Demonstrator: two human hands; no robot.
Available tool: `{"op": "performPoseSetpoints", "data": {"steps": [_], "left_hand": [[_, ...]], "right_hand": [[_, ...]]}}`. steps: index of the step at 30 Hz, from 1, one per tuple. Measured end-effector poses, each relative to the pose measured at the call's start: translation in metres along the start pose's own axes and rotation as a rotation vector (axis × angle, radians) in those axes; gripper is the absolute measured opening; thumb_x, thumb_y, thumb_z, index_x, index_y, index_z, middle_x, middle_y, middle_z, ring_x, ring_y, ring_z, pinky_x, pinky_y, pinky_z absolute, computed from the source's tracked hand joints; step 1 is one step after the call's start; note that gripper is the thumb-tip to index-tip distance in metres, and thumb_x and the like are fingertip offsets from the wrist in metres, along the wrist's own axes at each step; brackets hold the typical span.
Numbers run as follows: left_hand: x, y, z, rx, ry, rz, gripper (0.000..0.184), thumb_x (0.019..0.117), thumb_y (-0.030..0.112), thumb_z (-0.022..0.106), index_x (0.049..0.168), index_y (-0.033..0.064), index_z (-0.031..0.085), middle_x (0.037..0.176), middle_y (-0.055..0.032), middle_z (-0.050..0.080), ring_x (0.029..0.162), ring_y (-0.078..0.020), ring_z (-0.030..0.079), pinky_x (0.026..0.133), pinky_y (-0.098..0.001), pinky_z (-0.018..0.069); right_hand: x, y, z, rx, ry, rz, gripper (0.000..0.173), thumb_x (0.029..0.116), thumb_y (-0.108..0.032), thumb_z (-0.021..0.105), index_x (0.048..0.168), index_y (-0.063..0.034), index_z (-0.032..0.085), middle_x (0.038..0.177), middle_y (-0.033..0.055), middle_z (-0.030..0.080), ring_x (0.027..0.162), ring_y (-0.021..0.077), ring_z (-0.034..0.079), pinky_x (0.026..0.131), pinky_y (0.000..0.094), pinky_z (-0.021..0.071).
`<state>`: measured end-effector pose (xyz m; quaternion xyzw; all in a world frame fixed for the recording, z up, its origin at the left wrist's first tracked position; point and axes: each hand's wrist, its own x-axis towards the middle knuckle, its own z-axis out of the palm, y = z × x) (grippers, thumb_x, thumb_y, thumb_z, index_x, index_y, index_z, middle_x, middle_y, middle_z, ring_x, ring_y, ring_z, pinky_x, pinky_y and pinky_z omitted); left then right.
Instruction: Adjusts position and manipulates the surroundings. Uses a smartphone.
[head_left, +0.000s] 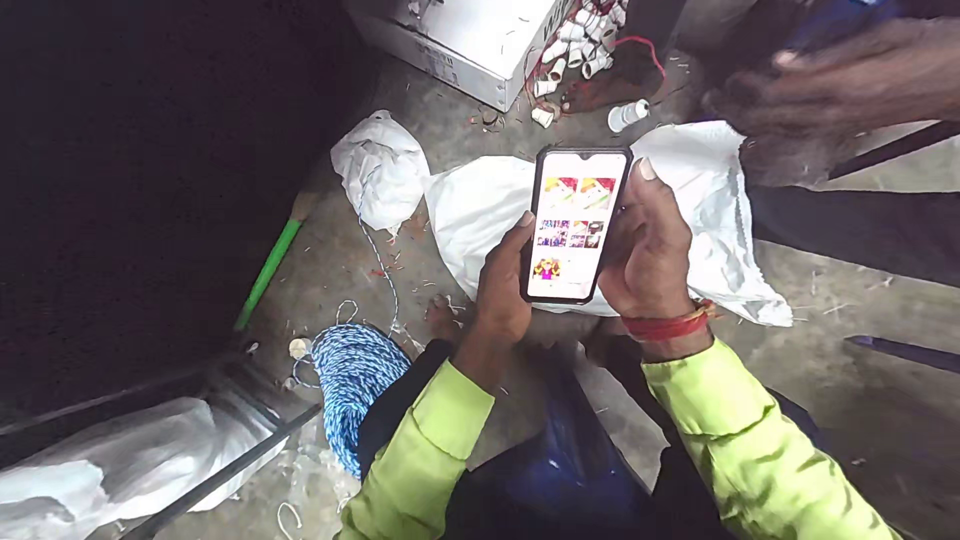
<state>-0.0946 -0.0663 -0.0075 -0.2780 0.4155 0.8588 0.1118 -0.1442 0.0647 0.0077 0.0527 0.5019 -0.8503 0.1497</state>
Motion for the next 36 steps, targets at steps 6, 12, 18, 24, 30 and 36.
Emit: {"op": "performPoseSetpoints", "data": {"steps": [6,12,18,24,30,36], "left_hand": [[-0.002,0.005,-0.002,0.000,-0.072,-0.010,0.046,0.1052,0.052,0.047,0.133,0.0189,0.063,0.118,-0.0047,0.071,0.106,-0.0178,0.071,0.090,-0.0426,0.0601],[-0.005,0.010,-0.002,-0.014,-0.052,-0.009,0.044,0.1056,0.052,0.045,0.131,0.0205,0.063,0.116,-0.0028,0.072,0.103,-0.0161,0.071,0.088,-0.0410,0.0606],[-0.003,0.010,-0.002,-0.047,-0.063,-0.010,0.042,0.1052,0.049,0.048,0.129,0.0191,0.065,0.115,-0.0033,0.072,0.102,-0.0159,0.072,0.086,-0.0398,0.0611],[-0.001,0.005,-0.005,-0.049,-0.078,0.032,0.040,0.1078,0.045,0.045,0.130,0.0169,0.062,0.116,-0.0045,0.072,0.104,-0.0165,0.071,0.089,-0.0397,0.0608],[-0.002,0.008,-0.004,-0.043,-0.086,0.012,0.042,0.1058,0.049,0.047,0.130,0.0187,0.063,0.116,-0.0043,0.072,0.103,-0.0163,0.071,0.087,-0.0397,0.0609],[0.002,0.005,-0.004,-0.122,-0.070,0.023,0.037,0.1082,0.040,0.045,0.128,0.0138,0.062,0.114,-0.0071,0.072,0.103,-0.0182,0.072,0.088,-0.0406,0.0610]], "right_hand": [[-0.001,-0.007,-0.002,-0.001,-0.053,0.029,0.041,0.1105,-0.038,0.035,0.128,-0.0123,0.061,0.114,0.0044,0.072,0.103,0.0157,0.072,0.089,0.0378,0.0618],[-0.009,-0.009,-0.005,-0.077,-0.162,0.104,0.035,0.1081,-0.022,0.043,0.140,-0.0132,0.054,0.116,0.0061,0.071,0.098,0.0142,0.073,0.082,0.0326,0.0634],[-0.010,-0.009,-0.007,-0.085,-0.156,0.102,0.037,0.1053,-0.012,0.042,0.140,-0.0144,0.054,0.117,0.0050,0.070,0.096,0.0121,0.072,0.080,0.0304,0.0631],[-0.010,-0.008,-0.007,-0.083,-0.166,0.102,0.040,0.1030,-0.008,0.040,0.141,-0.0138,0.053,0.118,0.0057,0.070,0.096,0.0128,0.072,0.079,0.0313,0.0633],[-0.009,-0.008,-0.008,-0.113,-0.159,0.111,0.044,0.0991,-0.005,0.040,0.139,-0.0147,0.054,0.116,0.0050,0.070,0.094,0.0119,0.072,0.076,0.0304,0.0632],[-0.007,-0.005,-0.009,-0.107,-0.178,0.102,0.045,0.0982,-0.001,0.043,0.140,-0.0135,0.054,0.116,0.0058,0.070,0.095,0.0123,0.072,0.078,0.0305,0.0635]]}}
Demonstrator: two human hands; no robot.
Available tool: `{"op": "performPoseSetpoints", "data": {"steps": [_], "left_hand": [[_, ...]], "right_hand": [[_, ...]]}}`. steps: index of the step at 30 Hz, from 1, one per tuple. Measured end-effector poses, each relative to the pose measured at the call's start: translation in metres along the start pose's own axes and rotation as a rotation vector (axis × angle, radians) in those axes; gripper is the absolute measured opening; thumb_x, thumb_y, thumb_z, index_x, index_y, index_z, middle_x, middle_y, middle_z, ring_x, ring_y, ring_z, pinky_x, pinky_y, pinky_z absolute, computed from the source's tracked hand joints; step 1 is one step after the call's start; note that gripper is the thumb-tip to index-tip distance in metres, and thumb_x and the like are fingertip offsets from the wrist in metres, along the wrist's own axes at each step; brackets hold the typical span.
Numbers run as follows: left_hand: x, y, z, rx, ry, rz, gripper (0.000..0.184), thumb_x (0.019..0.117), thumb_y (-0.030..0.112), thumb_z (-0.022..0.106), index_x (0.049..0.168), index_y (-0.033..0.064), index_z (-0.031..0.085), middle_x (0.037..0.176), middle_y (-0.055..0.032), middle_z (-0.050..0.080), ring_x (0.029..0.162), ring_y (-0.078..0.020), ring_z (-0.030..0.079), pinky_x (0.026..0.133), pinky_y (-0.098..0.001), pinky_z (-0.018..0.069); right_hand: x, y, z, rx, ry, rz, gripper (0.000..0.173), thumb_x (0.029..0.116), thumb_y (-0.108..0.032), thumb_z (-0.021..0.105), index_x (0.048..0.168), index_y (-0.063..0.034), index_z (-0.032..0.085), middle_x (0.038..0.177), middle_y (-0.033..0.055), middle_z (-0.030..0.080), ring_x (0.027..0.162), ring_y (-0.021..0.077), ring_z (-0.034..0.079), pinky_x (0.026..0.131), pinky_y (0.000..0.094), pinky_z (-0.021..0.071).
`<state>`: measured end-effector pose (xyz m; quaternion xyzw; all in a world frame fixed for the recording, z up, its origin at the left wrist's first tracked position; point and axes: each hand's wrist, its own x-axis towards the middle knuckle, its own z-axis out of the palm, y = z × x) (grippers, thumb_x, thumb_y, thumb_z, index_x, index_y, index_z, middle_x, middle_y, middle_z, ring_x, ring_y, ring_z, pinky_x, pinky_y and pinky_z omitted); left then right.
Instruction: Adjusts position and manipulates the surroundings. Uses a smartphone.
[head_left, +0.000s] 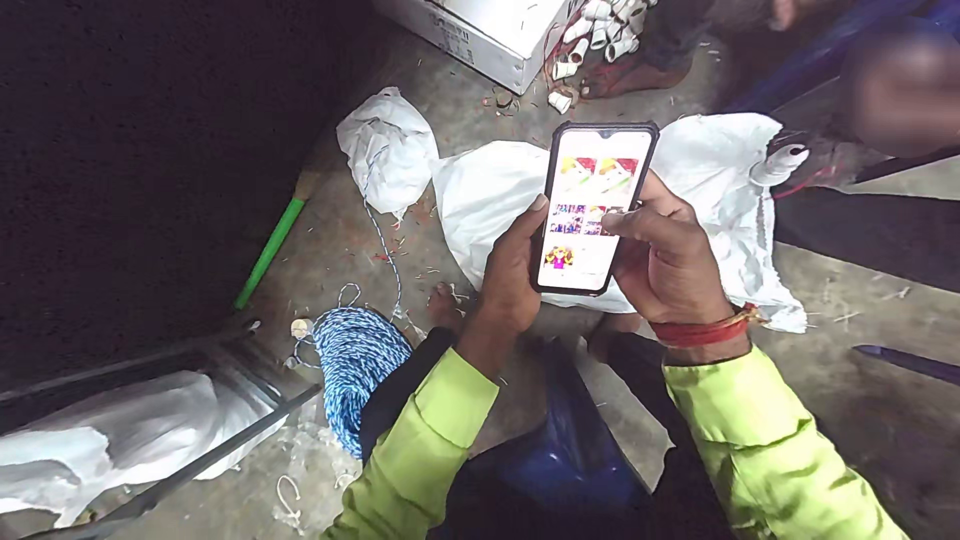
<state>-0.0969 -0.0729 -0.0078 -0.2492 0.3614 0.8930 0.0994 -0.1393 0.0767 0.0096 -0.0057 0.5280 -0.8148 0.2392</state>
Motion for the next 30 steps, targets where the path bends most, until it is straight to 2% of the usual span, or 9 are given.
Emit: {"op": "performPoseSetpoints", "data": {"steps": [4,8,10,13,17,21,25,30], "left_hand": [[0.002,-0.001,-0.001,-0.002,0.001,0.007,0.036,0.1085,0.040,0.044,0.128,0.0139,0.061,0.114,-0.0070,0.071,0.103,-0.0181,0.071,0.089,-0.0405,0.0605],[-0.001,0.000,-0.001,0.030,0.029,0.000,0.039,0.1075,0.044,0.046,0.130,0.0165,0.061,0.118,-0.0063,0.071,0.106,-0.0190,0.071,0.090,-0.0432,0.0599],[-0.002,0.000,-0.001,0.054,0.032,0.003,0.040,0.1073,0.046,0.046,0.130,0.0174,0.061,0.119,-0.0054,0.071,0.107,-0.0185,0.070,0.091,-0.0428,0.0598],[0.000,0.000,-0.003,0.045,0.025,0.002,0.040,0.1084,0.044,0.043,0.130,0.0160,0.061,0.118,-0.0058,0.071,0.106,-0.0188,0.071,0.091,-0.0430,0.0600],[-0.004,0.001,-0.005,0.096,0.006,-0.016,0.042,0.1059,0.051,0.045,0.133,0.0233,0.061,0.123,-0.0024,0.070,0.108,-0.0165,0.070,0.091,-0.0414,0.0594],[-0.001,-0.001,-0.005,0.083,0.043,-0.025,0.041,0.1052,0.051,0.047,0.132,0.0222,0.061,0.121,-0.0031,0.070,0.107,-0.0171,0.070,0.090,-0.0423,0.0594],[0.002,-0.003,-0.005,0.085,0.068,-0.010,0.041,0.1078,0.047,0.043,0.131,0.0180,0.061,0.118,-0.0047,0.071,0.106,-0.0181,0.071,0.089,-0.0428,0.0601],[-0.011,0.001,-0.008,0.135,0.004,-0.026,0.044,0.1066,0.053,0.042,0.136,0.0248,0.060,0.123,-0.0020,0.069,0.108,-0.0181,0.069,0.090,-0.0422,0.0592]], "right_hand": [[0.006,0.004,-0.001,0.016,0.019,-0.012,0.046,0.0924,0.002,0.044,0.135,-0.0096,0.055,0.112,0.0066,0.071,0.094,0.0133,0.073,0.080,0.0323,0.0637],[0.004,0.003,-0.003,0.001,-0.027,-0.012,0.054,0.0892,0.002,0.039,0.139,-0.0124,0.053,0.117,0.0042,0.069,0.095,0.0105,0.071,0.079,0.0300,0.0626],[0.007,0.005,-0.003,0.020,-0.015,-0.017,0.053,0.0871,0.002,0.039,0.137,-0.0100,0.054,0.115,0.0049,0.070,0.096,0.0117,0.071,0.080,0.0319,0.0626],[0.008,0.007,-0.003,0.029,-0.007,-0.020,0.053,0.0870,0.001,0.038,0.137,-0.0093,0.054,0.115,0.0050,0.069,0.096,0.0119,0.071,0.082,0.0322,0.0621],[0.008,0.008,-0.002,0.022,-0.001,-0.009,0.053,0.0890,0.002,0.037,0.138,-0.0092,0.054,0.116,0.0054,0.070,0.098,0.0121,0.071,0.083,0.0322,0.0623],[0.010,0.009,-0.002,0.014,0.024,0.013,0.050,0.0911,0.002,0.039,0.138,-0.0095,0.054,0.116,0.0060,0.070,0.096,0.0128,0.072,0.081,0.0326,0.0630],[0.010,0.010,-0.002,-0.007,0.017,-0.001,0.052,0.0887,0.002,0.041,0.138,-0.0088,0.054,0.116,0.0063,0.070,0.096,0.0130,0.071,0.082,0.0329,0.0626],[0.008,0.007,-0.001,-0.039,0.001,0.002,0.055,0.0864,0.004,0.042,0.139,-0.0092,0.052,0.117,0.0056,0.069,0.097,0.0125,0.071,0.082,0.0327,0.0625]]}}
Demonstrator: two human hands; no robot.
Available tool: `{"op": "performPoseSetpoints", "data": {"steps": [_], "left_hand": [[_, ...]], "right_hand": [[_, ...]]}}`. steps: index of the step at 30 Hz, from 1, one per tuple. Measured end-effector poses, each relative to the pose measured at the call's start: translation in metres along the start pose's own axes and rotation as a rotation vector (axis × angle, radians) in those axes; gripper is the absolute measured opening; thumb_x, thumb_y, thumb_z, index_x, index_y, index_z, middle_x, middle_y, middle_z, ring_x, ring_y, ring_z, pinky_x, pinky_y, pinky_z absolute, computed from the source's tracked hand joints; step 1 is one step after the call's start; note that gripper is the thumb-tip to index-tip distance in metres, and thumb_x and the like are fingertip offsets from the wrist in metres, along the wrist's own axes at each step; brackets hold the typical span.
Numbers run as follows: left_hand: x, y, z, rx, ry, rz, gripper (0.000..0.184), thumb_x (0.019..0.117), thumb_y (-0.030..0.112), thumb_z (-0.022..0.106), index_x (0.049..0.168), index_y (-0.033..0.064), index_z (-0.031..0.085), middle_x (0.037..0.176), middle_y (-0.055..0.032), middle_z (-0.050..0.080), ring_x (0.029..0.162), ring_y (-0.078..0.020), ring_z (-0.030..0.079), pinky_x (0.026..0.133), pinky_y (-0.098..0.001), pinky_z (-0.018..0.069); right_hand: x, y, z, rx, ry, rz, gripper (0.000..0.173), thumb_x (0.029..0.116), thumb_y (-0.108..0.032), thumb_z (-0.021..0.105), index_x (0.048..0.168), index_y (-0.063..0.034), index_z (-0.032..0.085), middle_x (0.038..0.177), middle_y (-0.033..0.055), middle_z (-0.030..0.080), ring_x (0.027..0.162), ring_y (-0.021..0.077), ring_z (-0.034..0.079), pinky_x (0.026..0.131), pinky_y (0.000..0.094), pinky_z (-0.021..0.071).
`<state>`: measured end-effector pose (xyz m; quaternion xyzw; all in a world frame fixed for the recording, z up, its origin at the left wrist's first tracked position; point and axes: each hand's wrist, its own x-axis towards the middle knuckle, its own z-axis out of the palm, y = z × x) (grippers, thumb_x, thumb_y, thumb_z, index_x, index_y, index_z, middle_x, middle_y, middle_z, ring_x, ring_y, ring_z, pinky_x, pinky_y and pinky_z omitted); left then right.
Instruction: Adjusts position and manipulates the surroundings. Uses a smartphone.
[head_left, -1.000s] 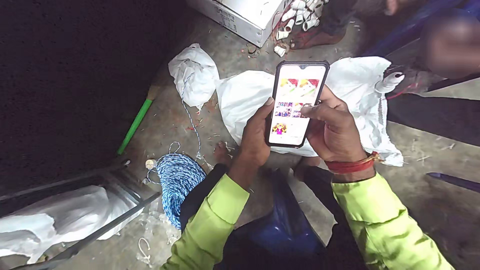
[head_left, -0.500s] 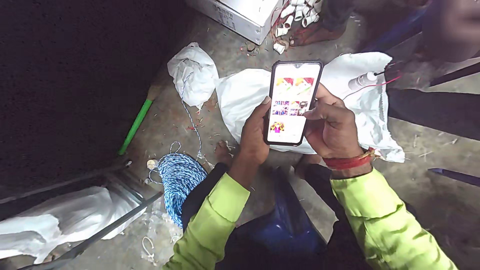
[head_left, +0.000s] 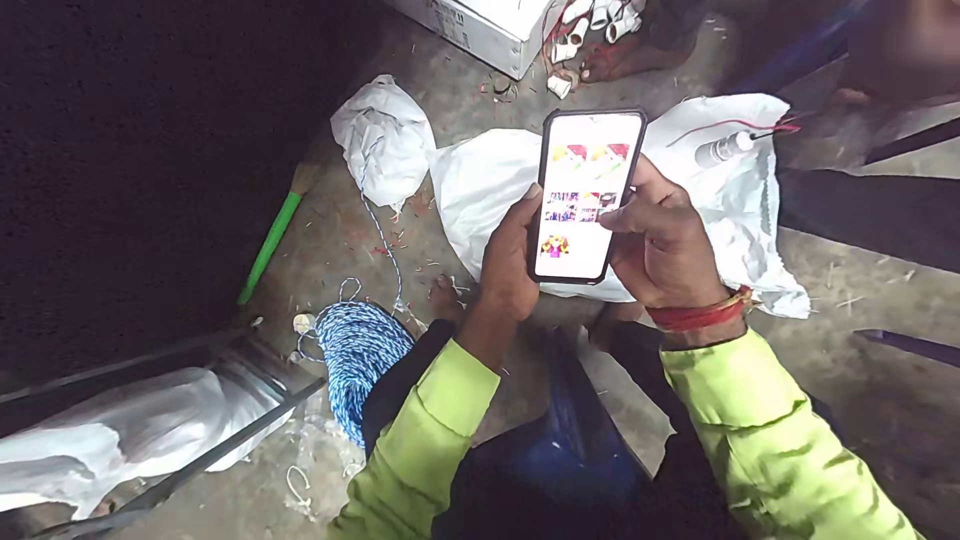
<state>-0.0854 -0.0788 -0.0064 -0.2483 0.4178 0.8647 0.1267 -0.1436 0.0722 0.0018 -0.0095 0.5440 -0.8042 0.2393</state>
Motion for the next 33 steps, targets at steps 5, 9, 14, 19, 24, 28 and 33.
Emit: {"op": "performPoseSetpoints", "data": {"steps": [5,9,14,19,24,28,33], "left_hand": [[0.006,-0.001,0.002,-0.016,-0.006,0.020,0.042,0.1082,0.050,0.039,0.133,0.0218,0.059,0.119,-0.0024,0.070,0.105,-0.0162,0.070,0.088,-0.0405,0.0602],[0.006,0.000,0.001,-0.037,-0.004,0.029,0.043,0.1080,0.050,0.040,0.134,0.0219,0.059,0.120,-0.0019,0.070,0.107,-0.0160,0.069,0.088,-0.0404,0.0600],[0.007,0.003,0.001,-0.060,0.002,0.046,0.040,0.1077,0.049,0.042,0.131,0.0219,0.061,0.118,-0.0013,0.071,0.105,-0.0148,0.070,0.088,-0.0394,0.0600],[0.011,0.004,0.003,-0.080,-0.005,0.046,0.041,0.1090,0.047,0.039,0.130,0.0186,0.060,0.116,-0.0028,0.071,0.104,-0.0155,0.071,0.089,-0.0394,0.0606],[0.013,0.004,0.006,-0.111,0.023,0.033,0.040,0.1086,0.045,0.041,0.129,0.0177,0.061,0.115,-0.0040,0.071,0.103,-0.0167,0.071,0.089,-0.0410,0.0604],[0.011,0.003,0.006,-0.103,0.008,0.026,0.039,0.1076,0.047,0.043,0.127,0.0196,0.062,0.114,-0.0029,0.072,0.102,-0.0157,0.071,0.087,-0.0398,0.0606],[0.008,0.002,0.006,-0.028,-0.011,0.016,0.039,0.1064,0.049,0.046,0.126,0.0203,0.064,0.113,-0.0022,0.072,0.099,-0.0141,0.072,0.084,-0.0377,0.0613]], "right_hand": [[0.006,0.002,-0.004,0.002,-0.033,-0.036,0.061,0.0826,0.011,0.050,0.141,-0.0059,0.047,0.116,0.0073,0.069,0.101,0.0144,0.071,0.088,0.0337,0.0623],[0.004,0.003,-0.004,-0.009,-0.062,-0.005,0.071,0.0822,0.013,0.054,0.148,-0.0089,0.039,0.120,0.0079,0.068,0.103,0.0154,0.071,0.089,0.0334,0.0623],[-0.003,-0.002,0.001,-0.049,-0.068,0.031,0.069,0.0848,0.012,0.048,0.149,-0.0117,0.041,0.124,0.0070,0.066,0.105,0.0140,0.070,0.089,0.0328,0.0610],[0.000,-0.001,0.000,-0.018,-0.052,0.026,0.058,0.0883,0.006,0.045,0.144,-0.0105,0.047,0.120,0.0064,0.068,0.101,0.0139,0.071,0.087,0.0331,0.0619],[-0.005,-0.003,-0.002,-0.038,-0.075,0.024,0.056,0.0923,0.003,0.046,0.146,-0.0151,0.046,0.123,0.0053,0.067,0.101,0.0129,0.070,0.083,0.0318,0.0624],[-0.007,-0.003,0.000,-0.052,-0.057,0.009,0.050,0.0977,0.001,0.050,0.146,-0.0144,0.047,0.124,0.0060,0.067,0.102,0.0144,0.071,0.085,0.0319,0.0623],[-0.007,-0.003,0.006,-0.086,0.080,0.040,0.030,0.1059,-0.025,0.057,0.134,-0.0157,0.057,0.111,0.0038,0.072,0.090,0.0136,0.074,0.076,0.0306,0.0642]]}}
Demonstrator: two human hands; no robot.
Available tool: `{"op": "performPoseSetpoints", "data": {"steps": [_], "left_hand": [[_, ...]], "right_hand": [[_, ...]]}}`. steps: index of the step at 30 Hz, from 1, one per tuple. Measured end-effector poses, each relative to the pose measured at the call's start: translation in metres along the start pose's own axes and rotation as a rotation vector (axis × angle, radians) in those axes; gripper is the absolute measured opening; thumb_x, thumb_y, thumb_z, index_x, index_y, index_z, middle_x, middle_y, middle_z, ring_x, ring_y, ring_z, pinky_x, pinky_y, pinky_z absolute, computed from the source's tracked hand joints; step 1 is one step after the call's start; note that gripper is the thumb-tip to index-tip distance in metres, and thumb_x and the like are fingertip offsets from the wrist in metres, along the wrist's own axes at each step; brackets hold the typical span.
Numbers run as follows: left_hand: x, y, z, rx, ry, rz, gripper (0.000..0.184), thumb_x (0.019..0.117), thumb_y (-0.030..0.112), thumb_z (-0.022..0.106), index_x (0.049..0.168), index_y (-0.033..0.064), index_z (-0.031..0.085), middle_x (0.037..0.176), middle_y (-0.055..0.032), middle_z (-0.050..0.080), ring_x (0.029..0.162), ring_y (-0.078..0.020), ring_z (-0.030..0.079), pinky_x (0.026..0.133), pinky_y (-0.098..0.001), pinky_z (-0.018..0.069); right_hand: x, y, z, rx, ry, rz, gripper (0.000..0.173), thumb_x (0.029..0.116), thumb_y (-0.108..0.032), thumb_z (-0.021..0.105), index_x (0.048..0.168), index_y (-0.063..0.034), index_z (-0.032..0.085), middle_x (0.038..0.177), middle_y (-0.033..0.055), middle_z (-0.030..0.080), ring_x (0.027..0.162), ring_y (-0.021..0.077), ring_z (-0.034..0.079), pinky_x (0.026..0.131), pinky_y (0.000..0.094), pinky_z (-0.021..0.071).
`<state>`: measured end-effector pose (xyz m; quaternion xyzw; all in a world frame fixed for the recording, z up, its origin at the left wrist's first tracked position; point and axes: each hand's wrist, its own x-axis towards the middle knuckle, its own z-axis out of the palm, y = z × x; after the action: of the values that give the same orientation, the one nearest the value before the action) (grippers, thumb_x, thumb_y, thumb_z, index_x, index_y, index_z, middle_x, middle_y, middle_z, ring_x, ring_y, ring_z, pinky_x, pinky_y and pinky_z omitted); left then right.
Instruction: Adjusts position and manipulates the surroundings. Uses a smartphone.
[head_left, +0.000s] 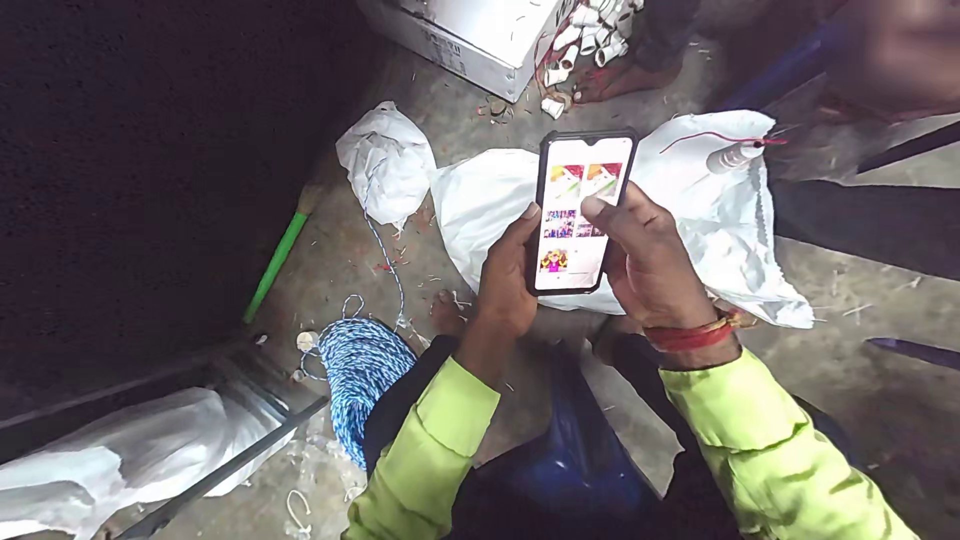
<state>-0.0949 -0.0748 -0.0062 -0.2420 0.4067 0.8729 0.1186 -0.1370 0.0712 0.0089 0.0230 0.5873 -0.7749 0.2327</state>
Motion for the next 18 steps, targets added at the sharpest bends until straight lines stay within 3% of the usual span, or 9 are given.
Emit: {"op": "performPoseSetpoints", "data": {"steps": [3,7,12,15,18], "left_hand": [[0.001,-0.005,0.002,0.047,-0.018,-0.010,0.040,0.1063,0.047,0.047,0.125,0.0171,0.067,0.110,-0.0034,0.073,0.097,-0.0143,0.072,0.085,-0.0370,0.0614],[0.002,-0.011,0.006,0.019,-0.023,-0.035,0.039,0.1066,0.044,0.048,0.126,0.0156,0.067,0.111,-0.0048,0.073,0.098,-0.0150,0.072,0.086,-0.0366,0.0610],[0.004,-0.009,0.007,-0.010,0.027,-0.028,0.039,0.1067,0.043,0.048,0.125,0.0137,0.067,0.111,-0.0068,0.073,0.098,-0.0174,0.073,0.084,-0.0385,0.0618],[0.005,-0.008,0.007,-0.012,0.023,-0.027,0.041,0.1074,0.043,0.046,0.128,0.0132,0.065,0.114,-0.0078,0.073,0.101,-0.0188,0.072,0.087,-0.0402,0.0612],[0.005,-0.009,0.006,-0.016,0.014,-0.033,0.042,0.1073,0.044,0.046,0.129,0.0128,0.065,0.115,-0.0086,0.073,0.102,-0.0195,0.072,0.088,-0.0409,0.0611]], "right_hand": [[0.000,0.001,0.003,-0.045,0.120,0.020,0.032,0.1031,-0.040,0.061,0.126,-0.0181,0.063,0.100,0.0010,0.074,0.082,0.0115,0.074,0.070,0.0290,0.0640],[0.000,0.005,0.003,-0.126,0.228,0.003,0.030,0.0982,-0.040,0.069,0.119,-0.0187,0.066,0.093,-0.0013,0.074,0.075,0.0101,0.073,0.065,0.0276,0.0631],[-0.001,0.003,0.000,-0.026,0.176,0.029,0.048,0.1029,-0.062,0.046,0.123,-0.0218,0.064,0.104,-0.0020,0.074,0.089,0.0107,0.073,0.073,0.0314,0.0635],[-0.002,0.001,0.001,0.013,0.142,0.005,0.054,0.1067,-0.060,0.034,0.137,-0.0253,0.060,0.117,-0.0042,0.073,0.101,0.0100,0.072,0.083,0.0326,0.0629],[-0.002,0.001,0.001,0.036,0.140,-0.004,0.052,0.1075,-0.058,0.034,0.137,-0.0250,0.061,0.118,-0.0041,0.073,0.101,0.0105,0.072,0.083,0.0324,0.0630]]}}
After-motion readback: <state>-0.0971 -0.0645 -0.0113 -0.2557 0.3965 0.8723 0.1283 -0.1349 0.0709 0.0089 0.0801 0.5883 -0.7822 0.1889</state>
